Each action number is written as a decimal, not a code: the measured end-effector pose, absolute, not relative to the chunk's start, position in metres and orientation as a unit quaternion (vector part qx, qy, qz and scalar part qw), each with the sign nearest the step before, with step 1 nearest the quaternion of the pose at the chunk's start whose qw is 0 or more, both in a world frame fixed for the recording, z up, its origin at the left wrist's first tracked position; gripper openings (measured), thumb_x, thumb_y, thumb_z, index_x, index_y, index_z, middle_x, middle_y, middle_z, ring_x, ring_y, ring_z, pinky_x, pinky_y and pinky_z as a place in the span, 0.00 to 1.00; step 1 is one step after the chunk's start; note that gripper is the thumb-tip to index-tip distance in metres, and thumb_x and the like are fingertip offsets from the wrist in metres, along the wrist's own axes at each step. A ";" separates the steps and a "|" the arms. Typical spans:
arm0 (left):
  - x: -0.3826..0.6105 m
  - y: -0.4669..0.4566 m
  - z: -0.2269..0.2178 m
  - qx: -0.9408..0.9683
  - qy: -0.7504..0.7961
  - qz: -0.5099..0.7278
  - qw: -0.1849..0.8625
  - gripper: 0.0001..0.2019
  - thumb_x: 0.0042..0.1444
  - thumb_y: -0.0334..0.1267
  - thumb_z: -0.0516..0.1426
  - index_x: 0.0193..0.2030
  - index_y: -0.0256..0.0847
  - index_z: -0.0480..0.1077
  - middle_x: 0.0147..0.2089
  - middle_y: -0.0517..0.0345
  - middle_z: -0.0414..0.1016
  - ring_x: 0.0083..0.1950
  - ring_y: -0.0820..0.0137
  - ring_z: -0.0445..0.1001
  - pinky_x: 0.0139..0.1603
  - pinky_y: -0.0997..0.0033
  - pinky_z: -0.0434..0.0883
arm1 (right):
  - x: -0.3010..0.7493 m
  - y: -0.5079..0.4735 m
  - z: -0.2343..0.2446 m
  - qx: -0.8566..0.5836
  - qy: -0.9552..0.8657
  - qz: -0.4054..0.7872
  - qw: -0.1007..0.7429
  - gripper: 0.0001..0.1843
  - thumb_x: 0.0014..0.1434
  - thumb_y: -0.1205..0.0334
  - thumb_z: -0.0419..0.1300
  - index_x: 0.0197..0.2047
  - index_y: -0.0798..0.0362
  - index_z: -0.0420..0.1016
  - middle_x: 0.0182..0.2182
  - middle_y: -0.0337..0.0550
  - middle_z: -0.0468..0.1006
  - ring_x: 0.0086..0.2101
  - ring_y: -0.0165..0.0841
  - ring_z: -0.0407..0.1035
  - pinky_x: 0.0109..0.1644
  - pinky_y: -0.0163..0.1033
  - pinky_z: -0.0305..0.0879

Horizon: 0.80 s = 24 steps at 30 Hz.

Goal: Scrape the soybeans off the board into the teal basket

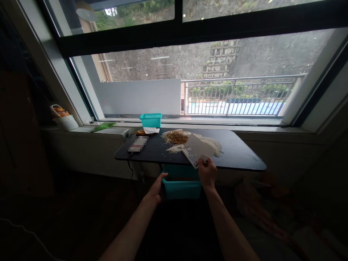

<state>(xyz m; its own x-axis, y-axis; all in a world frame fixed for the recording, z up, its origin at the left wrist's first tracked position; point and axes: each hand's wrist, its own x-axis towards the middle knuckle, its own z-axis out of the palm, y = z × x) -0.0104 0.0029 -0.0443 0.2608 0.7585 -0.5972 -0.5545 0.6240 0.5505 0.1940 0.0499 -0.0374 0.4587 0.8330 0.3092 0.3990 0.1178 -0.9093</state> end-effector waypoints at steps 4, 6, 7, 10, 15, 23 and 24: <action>-0.008 0.004 -0.043 0.119 0.443 0.418 0.784 0.18 0.56 0.46 0.58 0.49 0.36 0.72 0.31 0.49 0.81 0.30 0.59 0.80 0.34 0.60 0.78 | 0.215 0.052 -0.034 -0.661 -0.468 0.164 0.563 0.18 0.64 0.55 0.59 0.54 0.54 0.71 0.50 0.47 0.75 0.44 0.37 0.73 0.46 0.49 0.72; -0.007 0.005 -0.042 0.119 0.441 0.416 0.786 0.18 0.56 0.46 0.57 0.49 0.36 0.72 0.31 0.49 0.81 0.30 0.58 0.80 0.34 0.59 0.78 | 0.227 0.055 -0.032 -0.671 -0.464 0.148 0.559 0.18 0.64 0.56 0.59 0.55 0.53 0.70 0.51 0.48 0.74 0.45 0.38 0.73 0.47 0.49 0.72; -0.007 0.005 -0.041 0.120 0.440 0.415 0.787 0.18 0.56 0.46 0.57 0.49 0.36 0.72 0.31 0.49 0.81 0.30 0.58 0.80 0.34 0.59 0.78 | 0.233 0.057 -0.031 -0.674 -0.464 0.140 0.558 0.18 0.64 0.56 0.59 0.55 0.53 0.70 0.51 0.48 0.74 0.45 0.38 0.73 0.47 0.50 0.72; -0.006 0.006 -0.041 0.120 0.438 0.413 0.789 0.19 0.56 0.46 0.57 0.49 0.36 0.72 0.31 0.48 0.81 0.30 0.58 0.80 0.34 0.59 0.78 | 0.252 0.065 -0.025 -0.682 -0.464 0.117 0.552 0.19 0.64 0.56 0.59 0.56 0.54 0.70 0.52 0.48 0.74 0.46 0.39 0.72 0.48 0.50 0.72; -0.004 0.006 -0.040 0.120 0.438 0.410 0.791 0.20 0.56 0.47 0.57 0.51 0.36 0.70 0.33 0.48 0.81 0.31 0.58 0.81 0.36 0.58 0.78 | 0.278 0.078 -0.014 -0.691 -0.470 0.093 0.542 0.19 0.64 0.56 0.59 0.56 0.53 0.70 0.52 0.48 0.73 0.47 0.39 0.72 0.48 0.51 0.71; 0.002 0.009 -0.038 0.130 0.423 0.398 0.803 0.20 0.56 0.46 0.57 0.51 0.36 0.71 0.35 0.47 0.82 0.34 0.57 0.81 0.38 0.57 0.78 | 0.270 0.072 -0.025 -0.669 -0.510 0.103 0.531 0.19 0.64 0.56 0.59 0.55 0.54 0.70 0.51 0.48 0.74 0.45 0.38 0.73 0.47 0.50 0.72; 0.003 0.010 -0.038 0.132 0.421 0.397 0.805 0.20 0.56 0.47 0.57 0.51 0.36 0.71 0.35 0.47 0.82 0.34 0.57 0.81 0.38 0.57 0.78 | 0.272 0.072 -0.025 -0.669 -0.512 0.104 0.529 0.19 0.64 0.56 0.59 0.55 0.54 0.70 0.52 0.48 0.74 0.45 0.38 0.73 0.47 0.50 0.72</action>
